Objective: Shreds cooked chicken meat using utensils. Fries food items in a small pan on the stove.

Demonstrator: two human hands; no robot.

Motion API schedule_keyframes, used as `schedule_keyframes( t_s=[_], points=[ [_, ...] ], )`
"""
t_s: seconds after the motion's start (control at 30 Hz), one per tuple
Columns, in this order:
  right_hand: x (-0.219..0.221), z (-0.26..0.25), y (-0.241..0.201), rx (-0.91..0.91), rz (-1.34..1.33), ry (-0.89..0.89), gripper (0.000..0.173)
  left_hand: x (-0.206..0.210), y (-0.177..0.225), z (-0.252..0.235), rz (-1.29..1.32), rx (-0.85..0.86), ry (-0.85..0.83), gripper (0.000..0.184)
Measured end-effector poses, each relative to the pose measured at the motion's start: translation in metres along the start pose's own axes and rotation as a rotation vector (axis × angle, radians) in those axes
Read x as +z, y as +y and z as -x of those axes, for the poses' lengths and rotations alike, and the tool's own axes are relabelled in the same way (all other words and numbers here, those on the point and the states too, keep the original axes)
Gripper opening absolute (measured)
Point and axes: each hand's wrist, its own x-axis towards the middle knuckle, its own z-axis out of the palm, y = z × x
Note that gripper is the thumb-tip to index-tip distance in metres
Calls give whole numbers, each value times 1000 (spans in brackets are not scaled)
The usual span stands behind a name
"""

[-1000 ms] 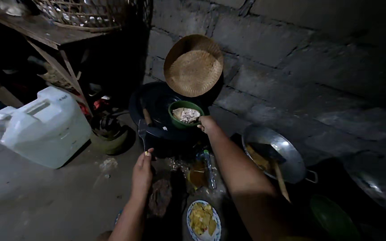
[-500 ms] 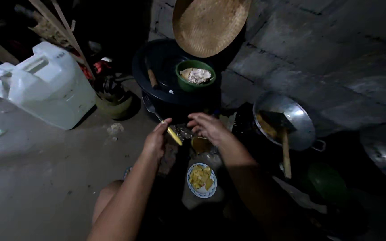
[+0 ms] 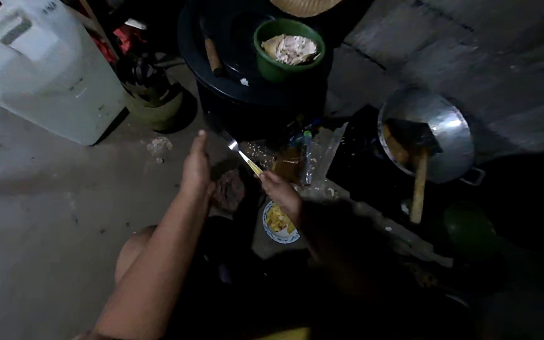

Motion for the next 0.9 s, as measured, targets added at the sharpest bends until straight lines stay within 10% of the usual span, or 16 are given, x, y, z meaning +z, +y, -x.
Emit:
schedule_keyframes(
  t_s=[0.4,0.9],
  points=[
    [85,-46,174,680,-143,-23,46,-4,15,-27,157,61,252,58],
    [56,-94,58,211,451,72,38,5,16,-25,191,38,226,58]
  ],
)
